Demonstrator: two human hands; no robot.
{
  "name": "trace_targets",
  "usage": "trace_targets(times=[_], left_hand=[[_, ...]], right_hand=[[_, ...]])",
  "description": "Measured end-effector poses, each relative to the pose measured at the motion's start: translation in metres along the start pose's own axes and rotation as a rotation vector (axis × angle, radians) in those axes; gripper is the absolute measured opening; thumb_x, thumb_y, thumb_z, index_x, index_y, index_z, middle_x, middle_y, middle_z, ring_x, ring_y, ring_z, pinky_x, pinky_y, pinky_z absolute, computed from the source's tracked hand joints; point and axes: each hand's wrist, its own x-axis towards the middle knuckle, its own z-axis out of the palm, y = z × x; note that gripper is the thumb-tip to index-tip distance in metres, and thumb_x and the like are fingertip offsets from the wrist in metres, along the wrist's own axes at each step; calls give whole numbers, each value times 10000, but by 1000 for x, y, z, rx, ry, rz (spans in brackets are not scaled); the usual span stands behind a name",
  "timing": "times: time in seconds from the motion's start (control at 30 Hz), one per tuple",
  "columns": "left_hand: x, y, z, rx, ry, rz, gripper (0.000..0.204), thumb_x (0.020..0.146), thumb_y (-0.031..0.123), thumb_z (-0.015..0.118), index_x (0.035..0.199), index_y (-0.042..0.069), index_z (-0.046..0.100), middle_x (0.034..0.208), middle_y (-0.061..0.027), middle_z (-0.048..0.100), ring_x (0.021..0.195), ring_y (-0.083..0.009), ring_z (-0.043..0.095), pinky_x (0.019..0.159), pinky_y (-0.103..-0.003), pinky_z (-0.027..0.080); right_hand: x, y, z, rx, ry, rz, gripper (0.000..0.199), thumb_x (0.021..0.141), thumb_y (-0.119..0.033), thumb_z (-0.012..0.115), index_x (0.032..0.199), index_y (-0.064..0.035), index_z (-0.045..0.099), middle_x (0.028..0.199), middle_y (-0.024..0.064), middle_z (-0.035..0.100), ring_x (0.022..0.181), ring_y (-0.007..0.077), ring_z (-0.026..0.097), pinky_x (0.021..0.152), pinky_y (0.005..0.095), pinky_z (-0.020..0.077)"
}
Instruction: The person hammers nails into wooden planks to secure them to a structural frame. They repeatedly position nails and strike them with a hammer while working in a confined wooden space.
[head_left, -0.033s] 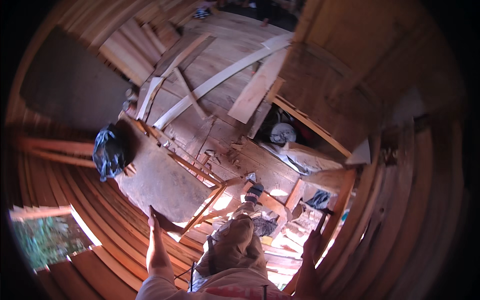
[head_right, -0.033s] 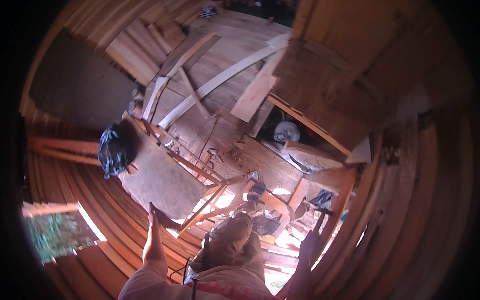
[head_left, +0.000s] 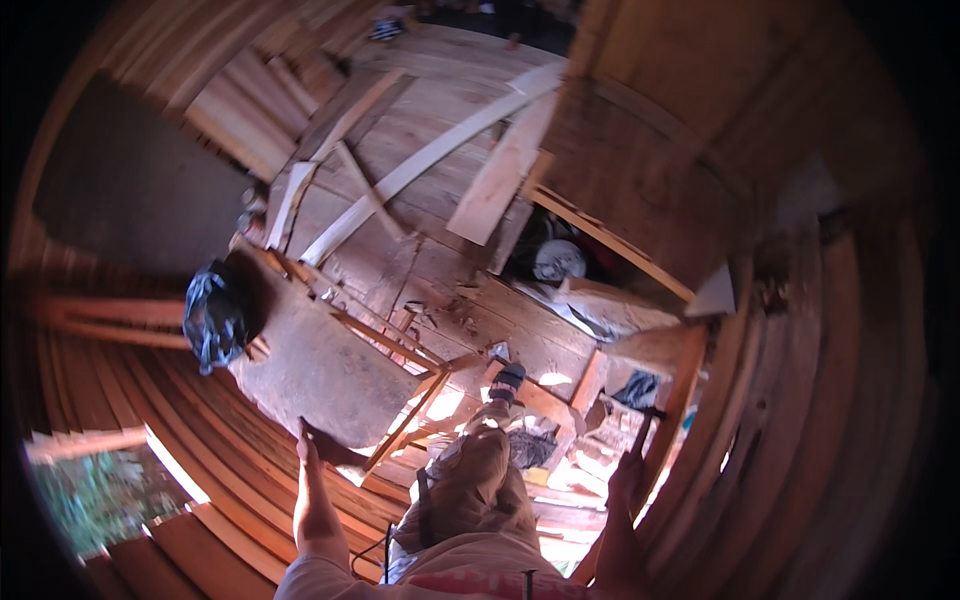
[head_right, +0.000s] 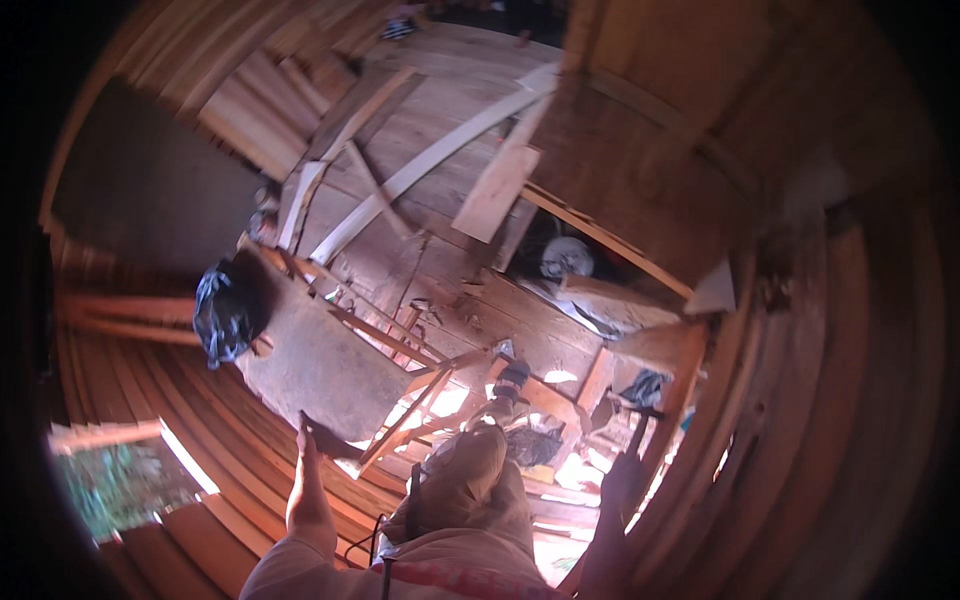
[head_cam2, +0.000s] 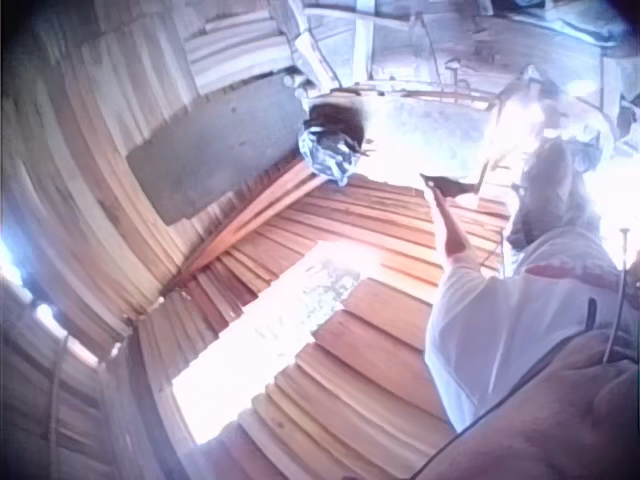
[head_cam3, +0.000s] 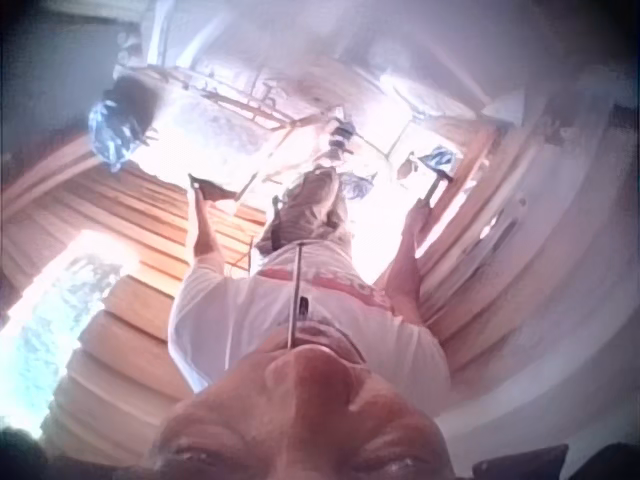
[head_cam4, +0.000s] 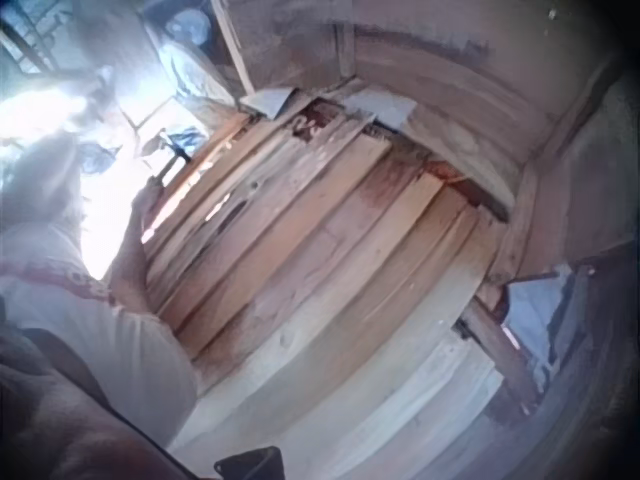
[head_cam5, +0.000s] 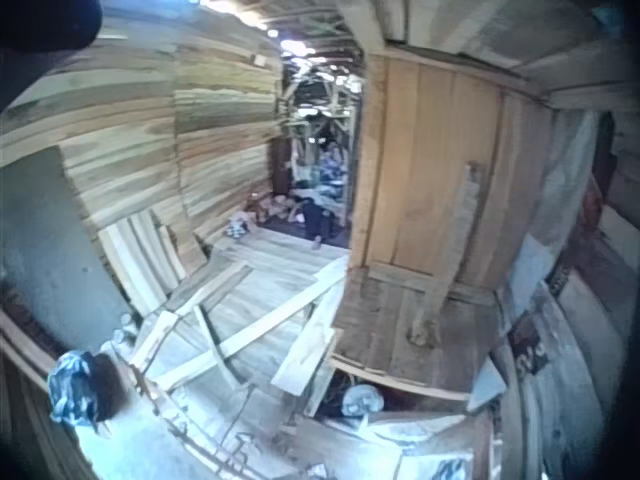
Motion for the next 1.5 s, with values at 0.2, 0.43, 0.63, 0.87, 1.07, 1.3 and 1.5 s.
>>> trace_targets(times=[0.2, 0.43, 0.63, 0.87, 1.07, 1.3, 1.5], left_hand=[[49, 50, -35, 1109, 582, 765, 567, 787, 389, 651, 1074, -59, 456, 857, -186, 533, 718, -331, 533, 653, -447, 460], [-102, 112, 271, 756, -472, 1110, 240, 866, 46, 519, 1105, 61, 525, 985, -55, 554, 839, -130, 549, 659, -246, 464], [-173, 3, 551, 1020, -1471, 630, 214, 872, 123, 577, 1072, 45, 565, 966, -81, 624, 923, -159, 599, 769, -293, 487], [-255, -168, 680, 1555, -2210, 60, 258, 902, 203, 493, 1052, 12, 581, 1005, -75, 601, 923, -200, 582, 816, -324, 457], [-281, -235, 736, 1551, -1562, -421, 521, 914, 278, 466, 1370, 103, 286, 1326, -89, 385, 1149, -302, 443, 973, -443, 351], [-296, -246, 743, 1231, -1613, -771, 577, 872, 168, 479, 1385, 161, 215, 1378, -144, 313, 1153, -352, 458, 981, -509, 347], [-293, -258, 750, 1269, -1612, -785, 377, 824, 118, 478, 1188, 118, 379, 1176, -109, 436, 1106, -331, 483, 953, -500, 365]], right_hand=[[-2, -12, 7, -291, 161, 22, 246, 931, -281, 426, 881, -79, 557, 813, 98, 532, 803, 252, 533, 740, 395, 412], [13, -40, -48, 361, -66, 322, 437, 900, -282, 517, 1098, 101, 448, 1089, 306, 505, 1038, 427, 499, 904, 429, 407], [25, -37, -72, 415, -236, 450, 491, 853, -299, 581, 1131, 85, 451, 1102, 293, 519, 1053, 428, 486, 930, 471, 376], [34, -37, -76, 460, -358, 639, 306, 803, -250, 648, 745, 33, 548, 1169, 294, 466, 977, 418, 501, 876, 451, 402], [44, -53, -82, 357, -195, 704, 320, 839, -314, 601, 779, -1, 575, 914, 215, 551, 904, 370, 536, 825, 440, 422], [45, -54, -75, 236, -141, 695, 323, 851, -342, 573, 808, -22, 594, 813, 165, 586, 888, 317, 568, 817, 427, 434], [59, -75, -109, 415, -392, 830, 380, 843, -334, 576, 951, 28, 532, 1242, 217, 476, 1093, 374, 481, 914, 461, 390]])
